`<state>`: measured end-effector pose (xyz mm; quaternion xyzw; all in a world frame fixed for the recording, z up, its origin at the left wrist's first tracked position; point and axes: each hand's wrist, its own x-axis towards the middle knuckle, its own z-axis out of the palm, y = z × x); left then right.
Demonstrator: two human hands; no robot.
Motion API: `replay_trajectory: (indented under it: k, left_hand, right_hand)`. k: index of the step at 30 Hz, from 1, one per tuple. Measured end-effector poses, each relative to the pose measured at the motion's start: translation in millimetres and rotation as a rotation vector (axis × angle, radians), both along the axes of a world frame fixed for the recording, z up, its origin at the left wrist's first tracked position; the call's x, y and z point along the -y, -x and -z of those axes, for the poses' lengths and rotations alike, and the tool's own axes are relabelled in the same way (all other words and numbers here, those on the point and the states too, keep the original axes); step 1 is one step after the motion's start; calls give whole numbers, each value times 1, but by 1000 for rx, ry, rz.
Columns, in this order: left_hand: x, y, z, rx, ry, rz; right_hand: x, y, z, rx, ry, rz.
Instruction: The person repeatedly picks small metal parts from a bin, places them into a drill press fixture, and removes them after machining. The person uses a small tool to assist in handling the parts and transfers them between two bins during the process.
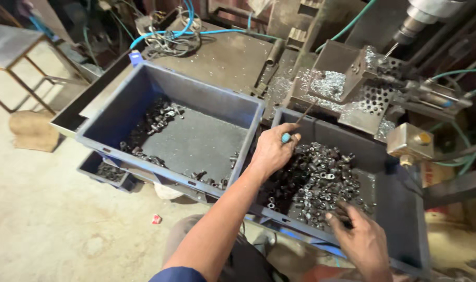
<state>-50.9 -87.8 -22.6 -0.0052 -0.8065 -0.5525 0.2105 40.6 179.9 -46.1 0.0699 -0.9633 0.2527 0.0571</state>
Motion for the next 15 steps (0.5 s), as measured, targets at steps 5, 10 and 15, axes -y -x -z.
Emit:
replay_trajectory:
  k: [5, 10, 15]
  left_hand:
    - [47, -9, -5, -111, 124, -153]
    - [135, -27, 2, 159, 832, -369]
    - [153, -35, 39, 878, 1069, -145]
  right_hand:
    - [-5, 0, 1, -16, -143, -21]
    - [-6, 5, 1, 6, -36, -102]
    - [-6, 7, -9, 103, -18, -120]
